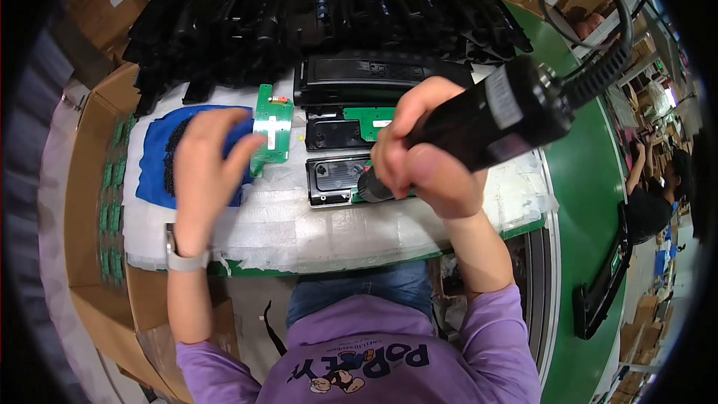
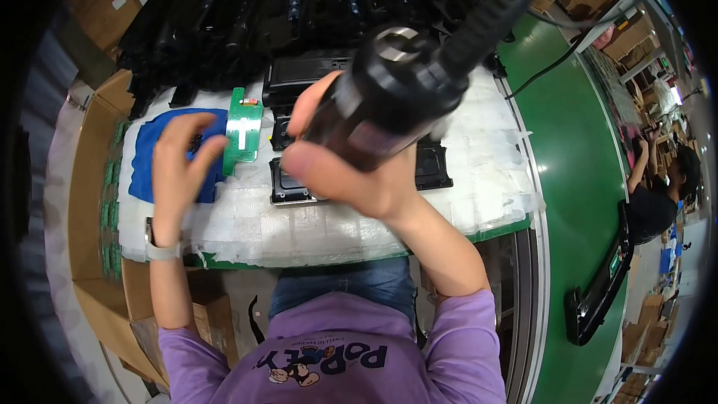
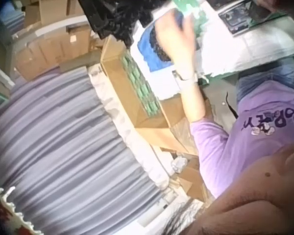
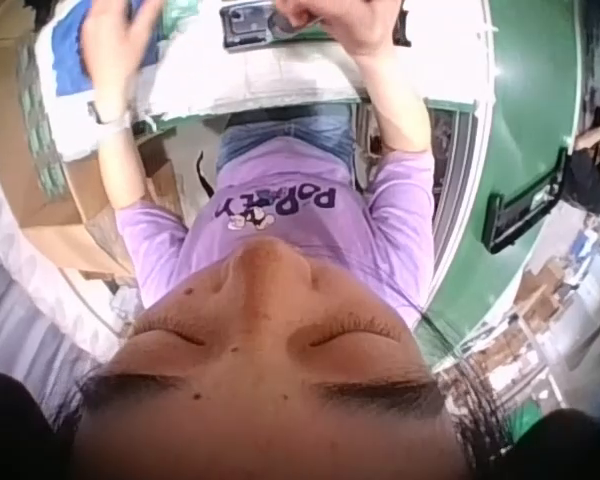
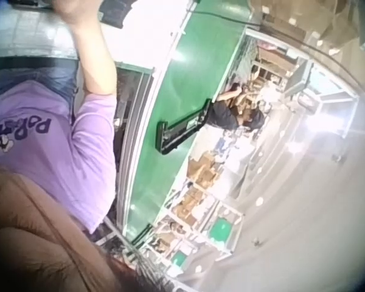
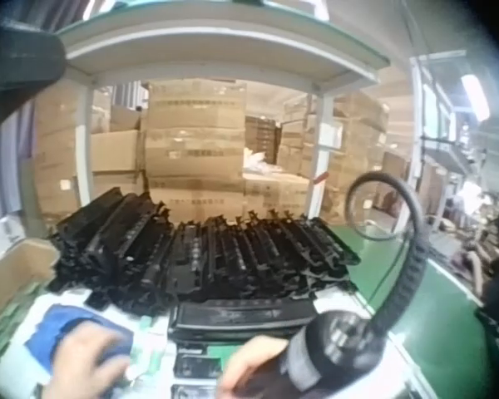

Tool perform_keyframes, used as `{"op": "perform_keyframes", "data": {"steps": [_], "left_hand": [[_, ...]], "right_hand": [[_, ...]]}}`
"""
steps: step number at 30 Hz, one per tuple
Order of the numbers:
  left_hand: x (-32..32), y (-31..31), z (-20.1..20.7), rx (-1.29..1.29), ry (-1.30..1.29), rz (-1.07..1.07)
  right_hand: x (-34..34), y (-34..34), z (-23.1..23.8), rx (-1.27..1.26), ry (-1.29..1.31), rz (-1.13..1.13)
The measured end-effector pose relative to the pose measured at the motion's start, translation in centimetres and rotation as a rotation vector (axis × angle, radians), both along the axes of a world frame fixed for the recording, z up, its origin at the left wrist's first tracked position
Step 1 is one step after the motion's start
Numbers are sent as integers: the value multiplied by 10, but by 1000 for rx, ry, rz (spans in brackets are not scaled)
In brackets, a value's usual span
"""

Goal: Assembling printer cartridges by attaching circuit chips and driving screws using an electric screwdriver.

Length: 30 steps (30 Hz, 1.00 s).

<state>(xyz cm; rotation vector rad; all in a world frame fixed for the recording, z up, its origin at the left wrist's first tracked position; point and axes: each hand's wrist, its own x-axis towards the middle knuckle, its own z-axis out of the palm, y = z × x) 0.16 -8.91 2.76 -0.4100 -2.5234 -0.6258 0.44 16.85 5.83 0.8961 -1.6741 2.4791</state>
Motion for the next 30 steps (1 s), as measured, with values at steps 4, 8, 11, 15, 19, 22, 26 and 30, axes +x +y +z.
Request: {"op": "perform_keyframes", "data": {"steps": [4,8,11,15,19,22,26,30], "left_hand": [[6,-71,-15,-497,-55,523],[6,-100,-27,-411,-221,516],[2,-99,-30,-303,-226,476],[0,-90,-32,-233,-136,503],[-5,-96,-35,-186,-52,454],[-14,-97,-37,-21,-55,332],[-24,-66,-28,718,-398,34],[-33,-16,-20,1159,-659,-195]], "right_hand": [[6,-15,-5,-52,-54,79],[4,-19,-4,27,71,101],[4,-18,-4,30,63,107],[5,-19,-4,28,10,105],[3,-23,-10,144,171,3],[-2,-27,-3,289,385,4],[-4,-35,-5,276,264,-1],[-4,-28,-4,291,397,8]]}}
